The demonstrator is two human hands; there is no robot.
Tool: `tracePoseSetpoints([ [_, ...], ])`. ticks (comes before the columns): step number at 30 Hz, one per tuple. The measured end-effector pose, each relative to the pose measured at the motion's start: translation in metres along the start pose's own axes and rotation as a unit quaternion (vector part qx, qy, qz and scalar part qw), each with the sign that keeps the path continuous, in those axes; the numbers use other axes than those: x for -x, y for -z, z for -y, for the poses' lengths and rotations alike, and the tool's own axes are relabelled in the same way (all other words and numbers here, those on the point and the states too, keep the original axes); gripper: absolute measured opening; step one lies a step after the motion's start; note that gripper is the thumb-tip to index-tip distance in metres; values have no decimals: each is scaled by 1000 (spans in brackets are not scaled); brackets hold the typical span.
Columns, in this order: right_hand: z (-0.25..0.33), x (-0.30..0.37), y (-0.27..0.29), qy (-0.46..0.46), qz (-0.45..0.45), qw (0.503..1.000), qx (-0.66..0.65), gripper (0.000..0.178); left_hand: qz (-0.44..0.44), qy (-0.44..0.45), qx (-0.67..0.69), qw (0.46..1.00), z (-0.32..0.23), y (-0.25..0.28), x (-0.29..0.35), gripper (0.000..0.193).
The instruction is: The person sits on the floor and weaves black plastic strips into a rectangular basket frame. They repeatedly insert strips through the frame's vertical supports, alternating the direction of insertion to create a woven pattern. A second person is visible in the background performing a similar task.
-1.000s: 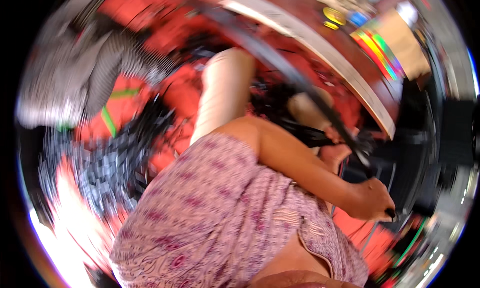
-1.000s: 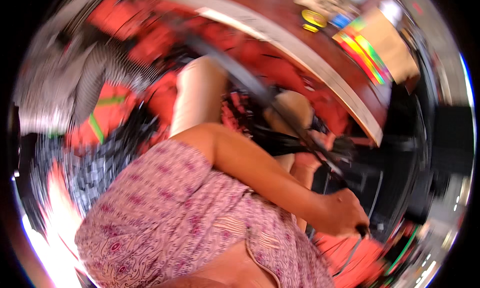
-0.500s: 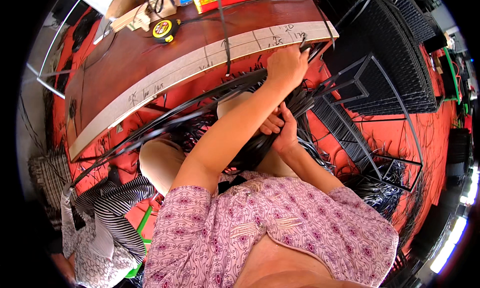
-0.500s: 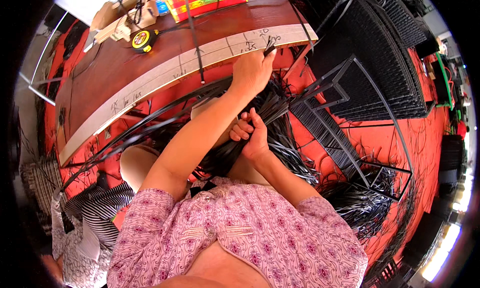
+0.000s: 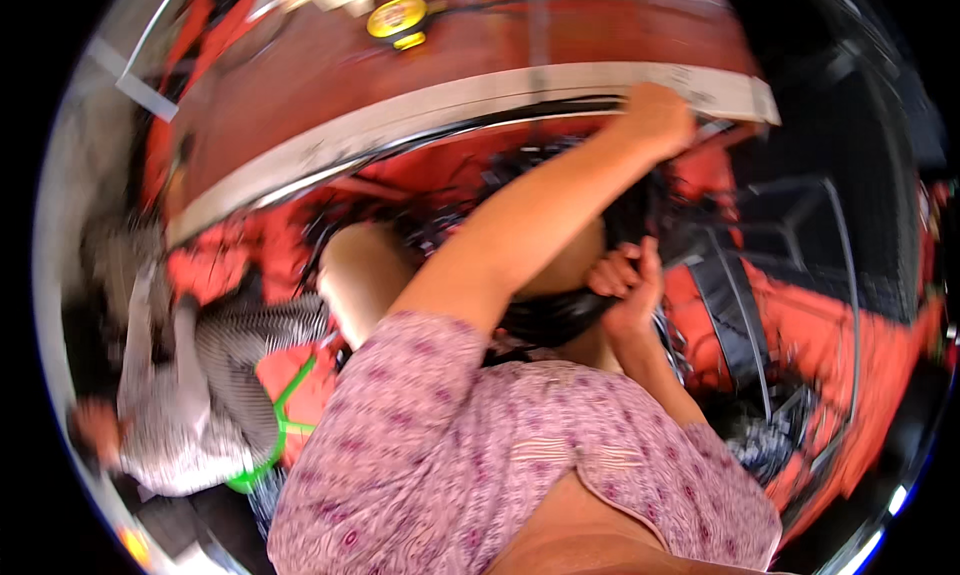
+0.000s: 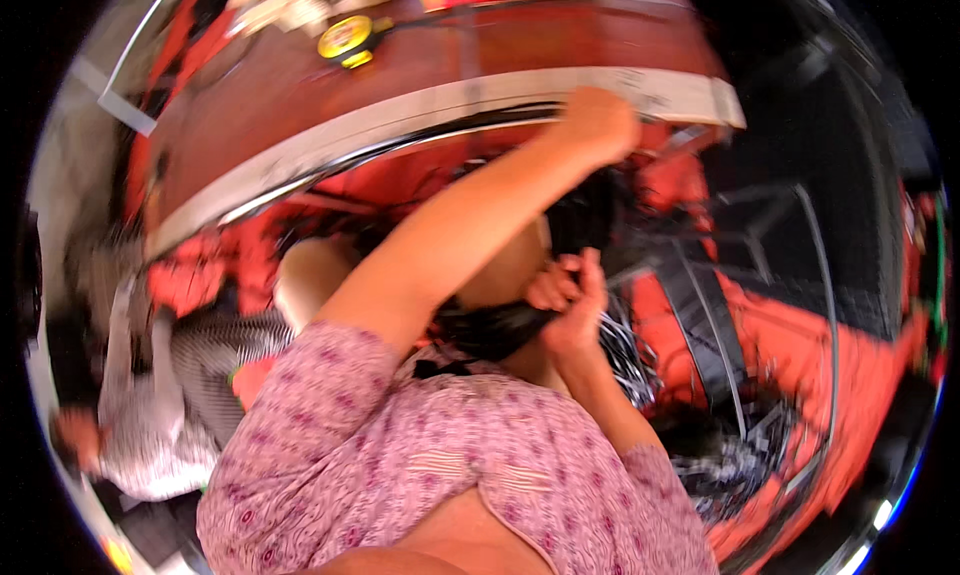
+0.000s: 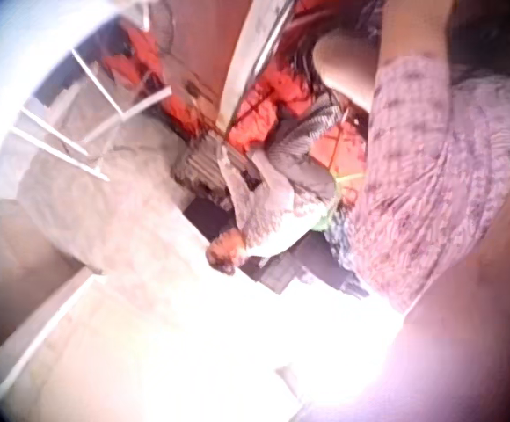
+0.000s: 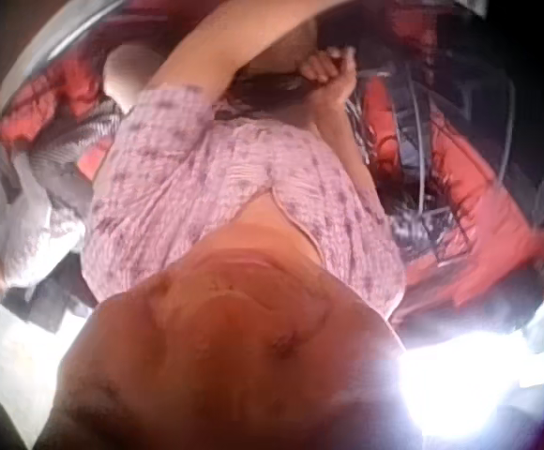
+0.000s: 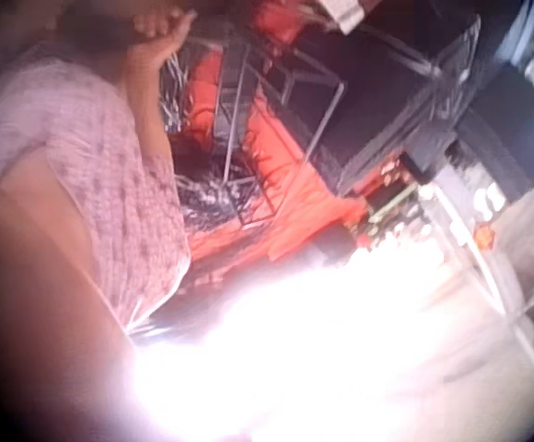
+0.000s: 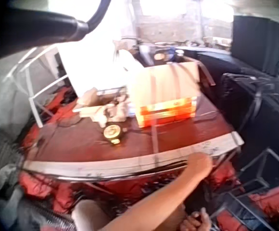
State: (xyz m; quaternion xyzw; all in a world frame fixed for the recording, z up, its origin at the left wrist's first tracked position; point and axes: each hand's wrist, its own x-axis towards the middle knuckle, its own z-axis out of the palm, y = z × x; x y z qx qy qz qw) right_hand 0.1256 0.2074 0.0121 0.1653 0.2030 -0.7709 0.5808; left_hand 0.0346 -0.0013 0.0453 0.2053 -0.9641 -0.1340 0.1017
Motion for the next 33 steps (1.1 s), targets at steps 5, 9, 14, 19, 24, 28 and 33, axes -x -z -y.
tracePoseSetpoints([
  [5, -5, -2, 2, -6, 82, 996, 38, 40, -8, 29, 36, 999, 2, -29, -14, 25],
  [9, -6, -1, 5, -1, 73, 997, 26, 43, 26, 36, -28, 999, -5, -29, -13, 23],
  [14, -3, 0, 7, -22, 94, 995, 32, 44, 96, 30, -29, 995, -3, -20, -15, 21],
  [19, -2, 1, 5, -10, 92, 995, 43, 45, 60, 20, -49, 997, -4, -16, -10, 20],
  [24, -3, 4, 2, -3, 86, 995, 56, 44, 81, 34, -47, 995, -5, -19, -12, 22],
  [28, -7, 6, 2, 0, 77, 995, 60, 41, 46, 49, -26, 997, -1, -24, -5, 22],
  [33, -5, 3, -16, 22, 192, 974, 115, 27, 31, 62, 128, 989, 0, 3, 12, 24],
])
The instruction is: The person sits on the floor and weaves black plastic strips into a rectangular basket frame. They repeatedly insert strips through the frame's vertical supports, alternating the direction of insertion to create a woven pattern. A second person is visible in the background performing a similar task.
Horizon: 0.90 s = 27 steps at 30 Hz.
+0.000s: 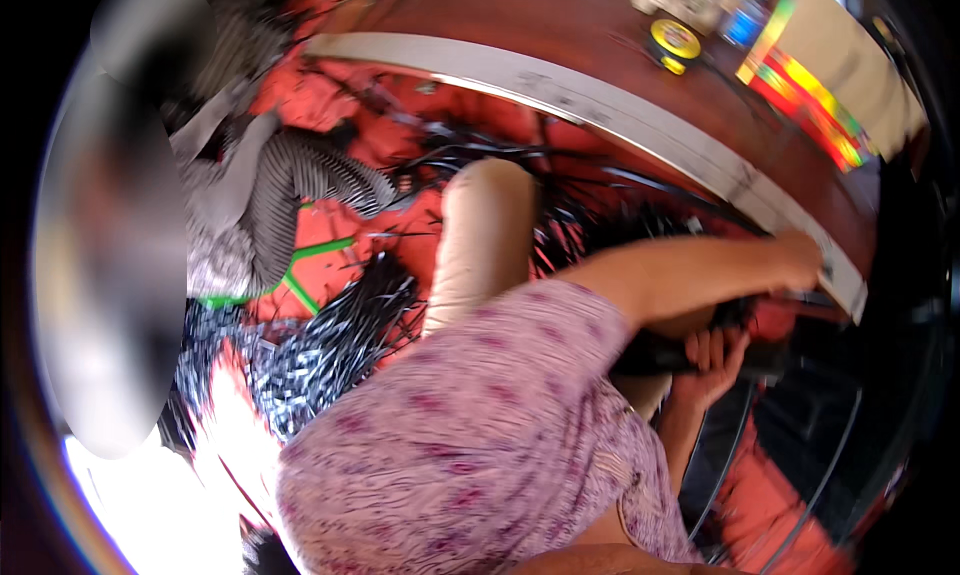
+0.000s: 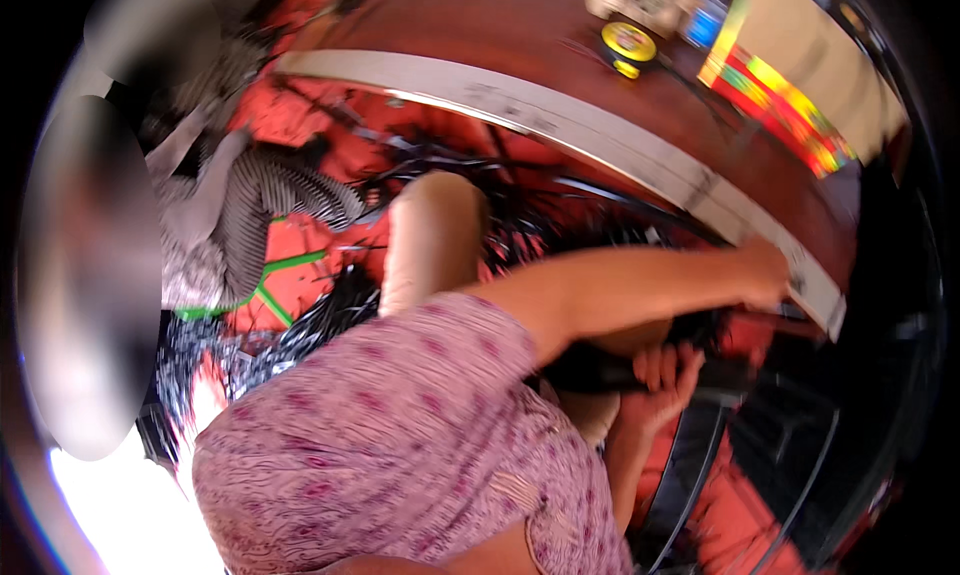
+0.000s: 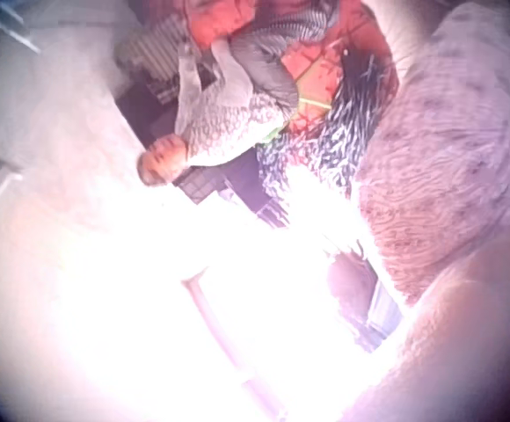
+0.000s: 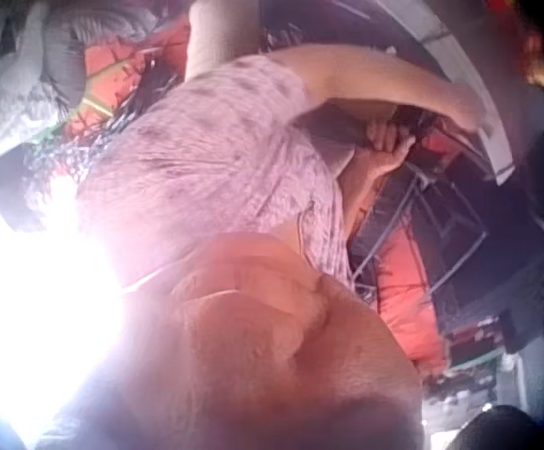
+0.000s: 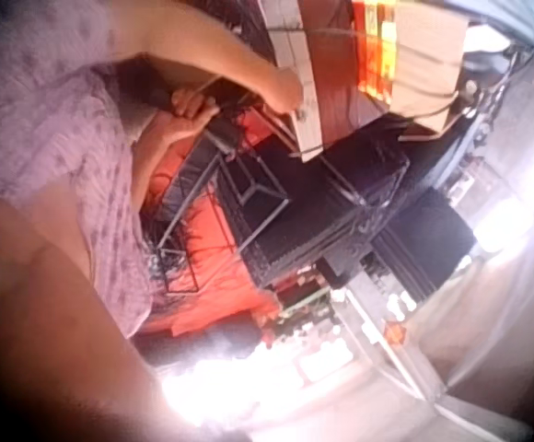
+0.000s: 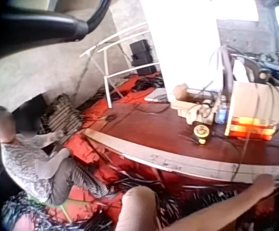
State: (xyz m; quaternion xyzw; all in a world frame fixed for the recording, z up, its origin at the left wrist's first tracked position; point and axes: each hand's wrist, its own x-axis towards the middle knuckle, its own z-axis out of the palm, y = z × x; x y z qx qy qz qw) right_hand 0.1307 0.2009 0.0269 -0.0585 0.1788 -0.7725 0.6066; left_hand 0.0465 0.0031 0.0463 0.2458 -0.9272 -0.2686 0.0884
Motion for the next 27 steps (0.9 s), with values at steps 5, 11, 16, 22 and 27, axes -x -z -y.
tracePoseSetpoints([
  [5, -17, -24, -78, 55, -86, 979, 176, 15, -123, 26, 49, 991, 42, 62, 100, 36],
  [11, -66, -73, -128, 35, -9, 921, 387, 22, -222, 196, 573, 764, 48, 144, 219, 45],
  [16, -129, -72, -137, 15, 91, 852, 515, 26, -338, 161, 317, 871, 78, 159, 289, 27],
  [22, -165, -52, -144, 60, 208, 764, 608, 50, -433, 244, 143, 856, 33, 175, 362, 34],
  [27, -194, -28, -163, 7, 292, 756, 586, 56, -501, 245, 161, 814, 22, 179, 409, 31],
])
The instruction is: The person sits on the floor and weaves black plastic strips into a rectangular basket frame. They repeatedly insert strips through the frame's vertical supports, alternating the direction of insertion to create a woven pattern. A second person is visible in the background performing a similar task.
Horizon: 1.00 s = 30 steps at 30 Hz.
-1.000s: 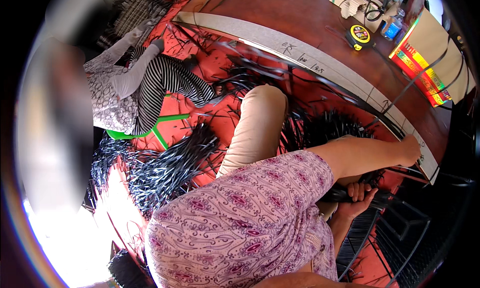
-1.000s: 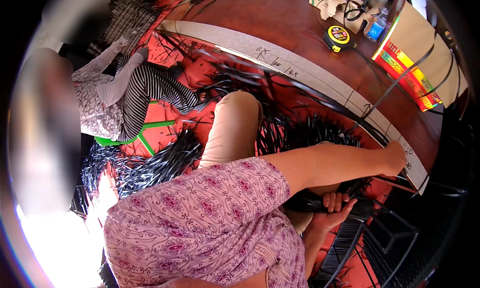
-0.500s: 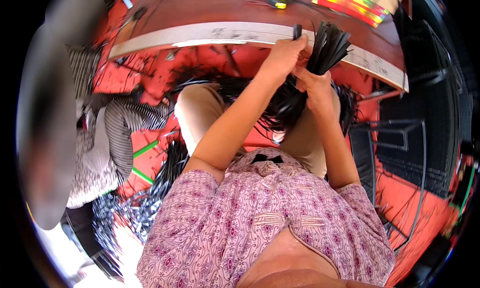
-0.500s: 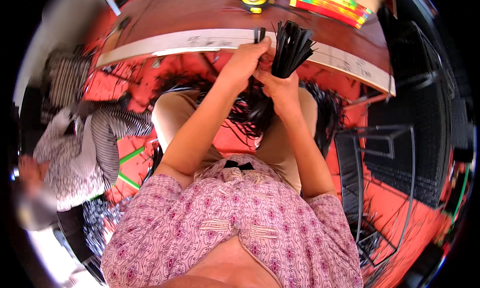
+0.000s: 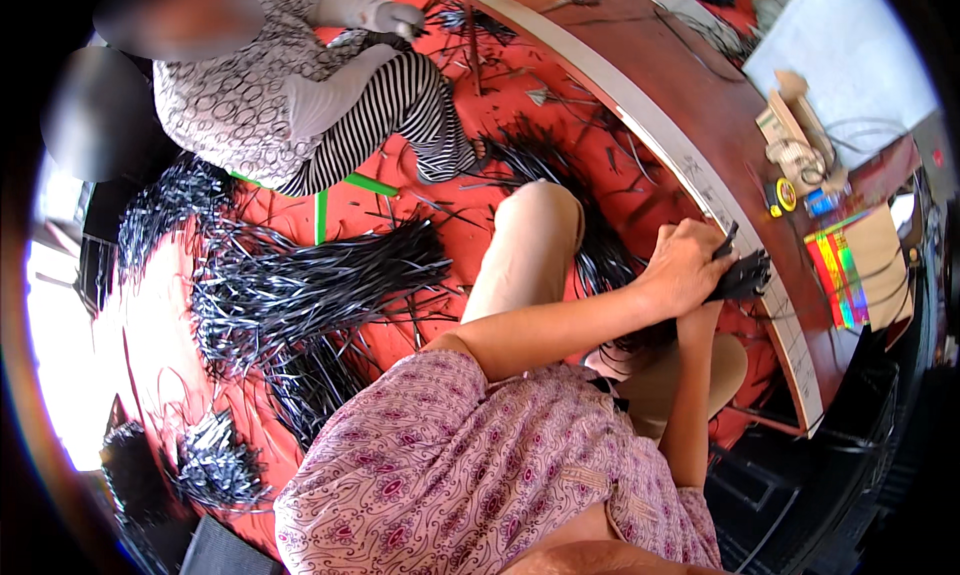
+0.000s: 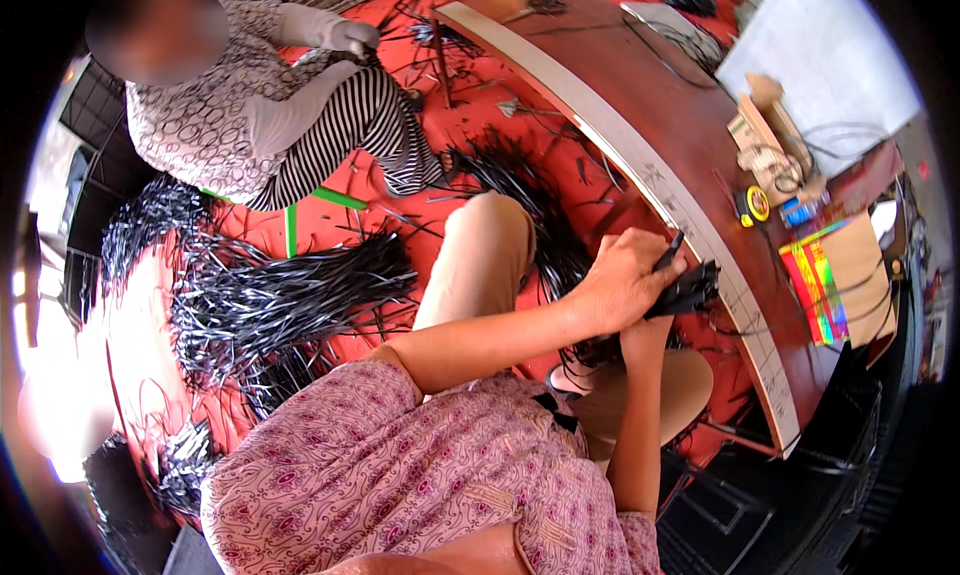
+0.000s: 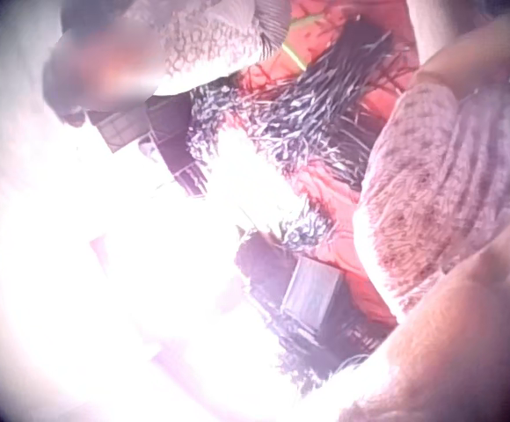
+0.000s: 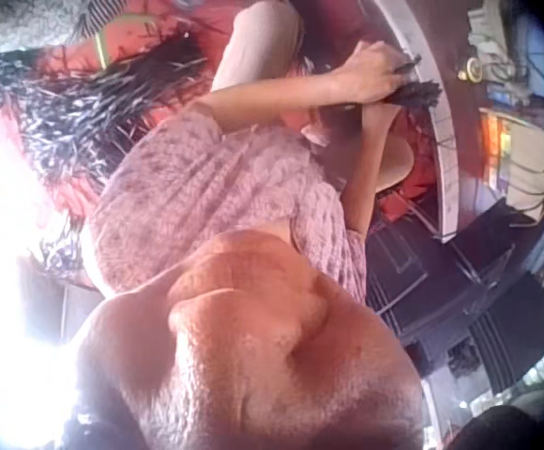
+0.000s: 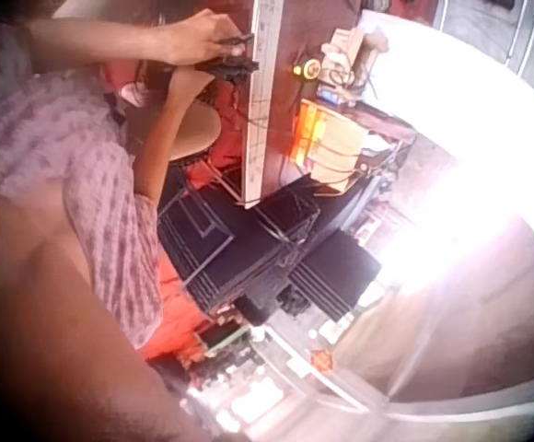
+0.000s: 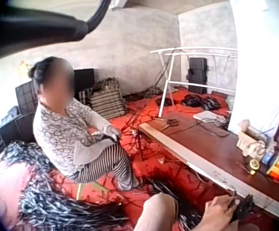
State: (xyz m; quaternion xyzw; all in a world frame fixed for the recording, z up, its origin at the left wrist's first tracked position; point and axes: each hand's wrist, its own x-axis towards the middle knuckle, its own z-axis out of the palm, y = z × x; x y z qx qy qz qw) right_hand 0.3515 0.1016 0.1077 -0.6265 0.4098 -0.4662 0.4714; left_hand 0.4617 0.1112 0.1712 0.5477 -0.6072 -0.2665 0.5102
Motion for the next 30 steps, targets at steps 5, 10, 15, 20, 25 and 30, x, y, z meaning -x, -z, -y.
tracePoseSetpoints([
  [5, 16, 7, -31, 28, 4, 999, -24, 43, 85, -1, 112, 990, 7, 40, 12, 43],
  [10, 38, 12, -26, -72, 146, 891, -424, 32, 88, -33, 250, 964, 50, 126, 19, 67],
  [15, 57, 48, 6, -73, 64, 893, -440, 34, -434, -43, -284, 854, 190, 263, -21, 106],
  [20, 35, 78, 48, -82, -58, 890, -444, 36, -436, -34, -471, 766, 212, 369, -69, 109],
  [25, 35, 93, 68, -88, -139, 886, -434, 39, -366, -124, -564, 730, 225, 407, -124, 72],
  [30, 30, 95, 69, -89, -132, 888, -432, 41, -292, -216, -543, 757, 230, 437, -157, 38],
])
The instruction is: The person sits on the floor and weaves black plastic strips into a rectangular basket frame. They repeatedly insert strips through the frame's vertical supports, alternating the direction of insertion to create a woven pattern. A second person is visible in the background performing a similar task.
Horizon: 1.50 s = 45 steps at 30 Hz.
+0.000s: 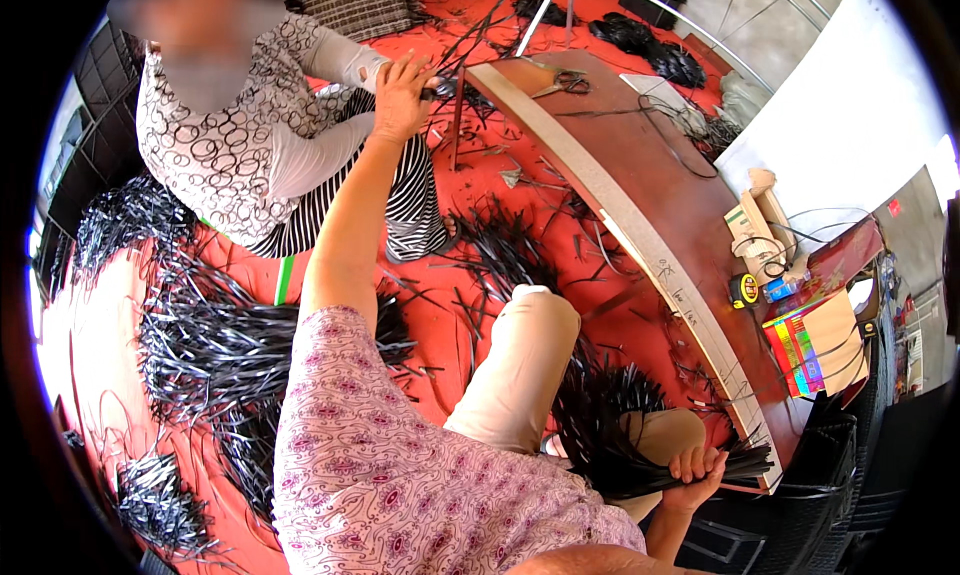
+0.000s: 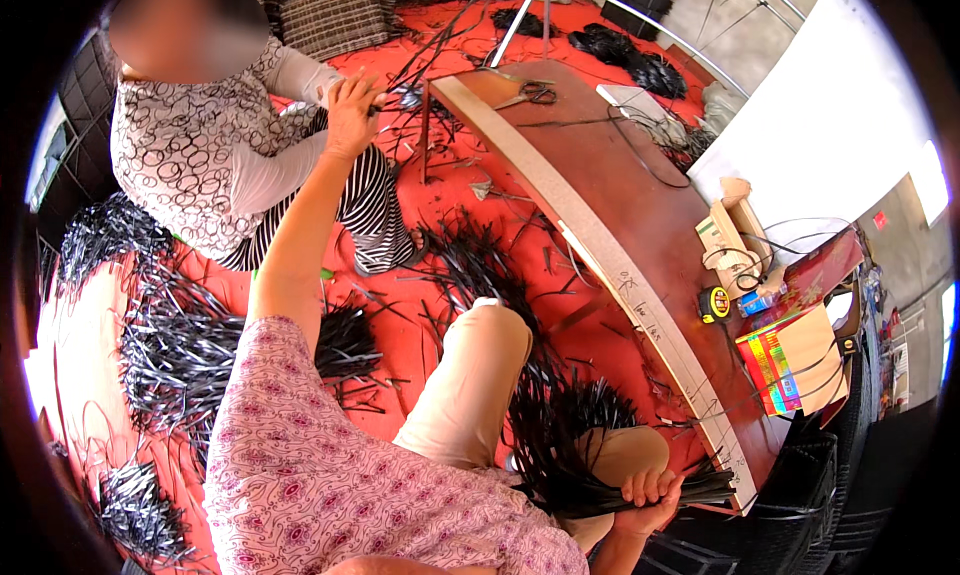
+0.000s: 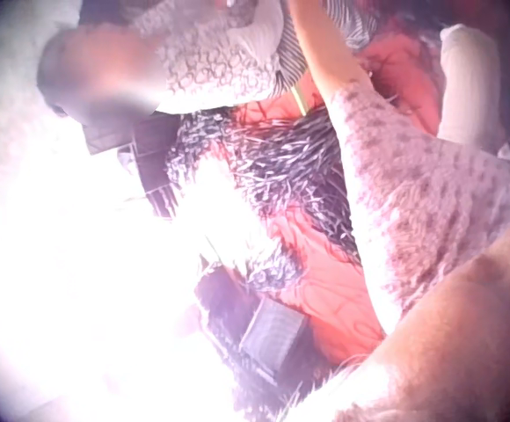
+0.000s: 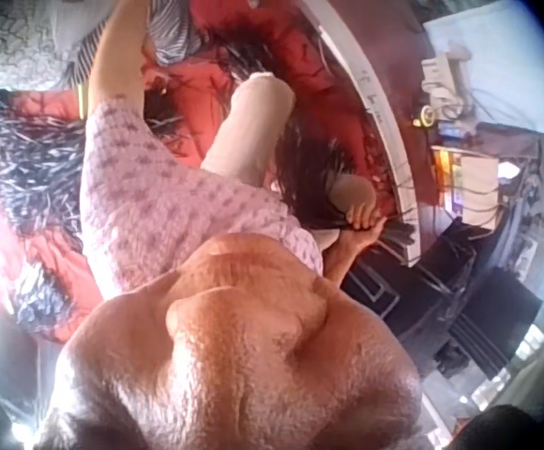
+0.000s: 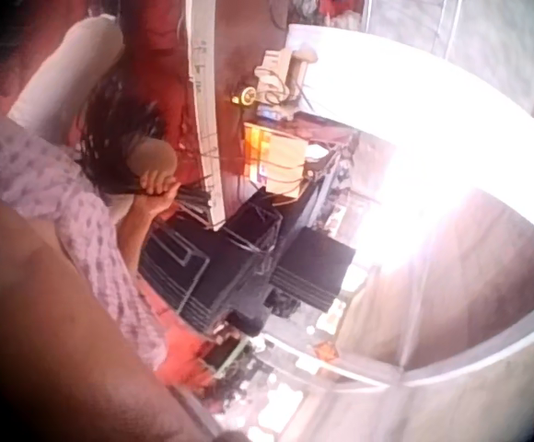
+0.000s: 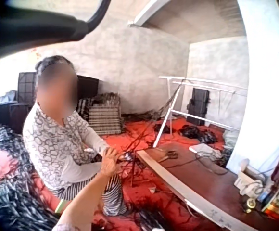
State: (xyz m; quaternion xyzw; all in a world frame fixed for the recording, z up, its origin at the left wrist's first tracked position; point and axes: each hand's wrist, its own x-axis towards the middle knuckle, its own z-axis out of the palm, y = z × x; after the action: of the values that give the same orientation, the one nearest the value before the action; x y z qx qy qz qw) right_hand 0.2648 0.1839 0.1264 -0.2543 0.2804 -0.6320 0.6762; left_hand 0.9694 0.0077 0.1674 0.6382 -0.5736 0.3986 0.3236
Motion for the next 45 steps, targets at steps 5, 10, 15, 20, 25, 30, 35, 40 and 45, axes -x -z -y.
tracePoseSetpoints([
  [5, -2, -5, 12, -15, -11, 999, -36, 41, 6, 145, 181, 973, -1, -10, -11, 31],
  [10, -8, -10, 26, -20, -27, 998, -51, 41, 40, 332, 515, 789, -14, -24, -30, 45],
  [15, -8, -7, 37, -23, -4, 998, -60, 41, -30, 406, 505, 761, -27, -54, -32, 44],
  [20, -2, 1, 61, -5, -43, 997, -70, 41, 56, 503, 501, 702, -90, -12, -13, 46],
  [25, 0, 4, 72, 4, -48, 991, -121, 41, 105, 426, 501, 746, -120, -10, 145, 38],
  [30, 9, 16, 100, 30, -41, 987, -153, 42, 208, 536, 593, 564, -317, 115, 211, 36],
  [35, 5, 28, 118, 32, 27, 977, -209, 41, 288, 464, 542, 638, -365, 198, 186, 42],
  [40, 2, 34, 128, 59, 34, 969, -236, 40, 318, 436, 509, 670, -356, 206, 172, 43],
  [45, 6, 37, 132, 76, 43, 971, -222, 40, 316, 386, 499, 709, -378, 200, 164, 46],
])
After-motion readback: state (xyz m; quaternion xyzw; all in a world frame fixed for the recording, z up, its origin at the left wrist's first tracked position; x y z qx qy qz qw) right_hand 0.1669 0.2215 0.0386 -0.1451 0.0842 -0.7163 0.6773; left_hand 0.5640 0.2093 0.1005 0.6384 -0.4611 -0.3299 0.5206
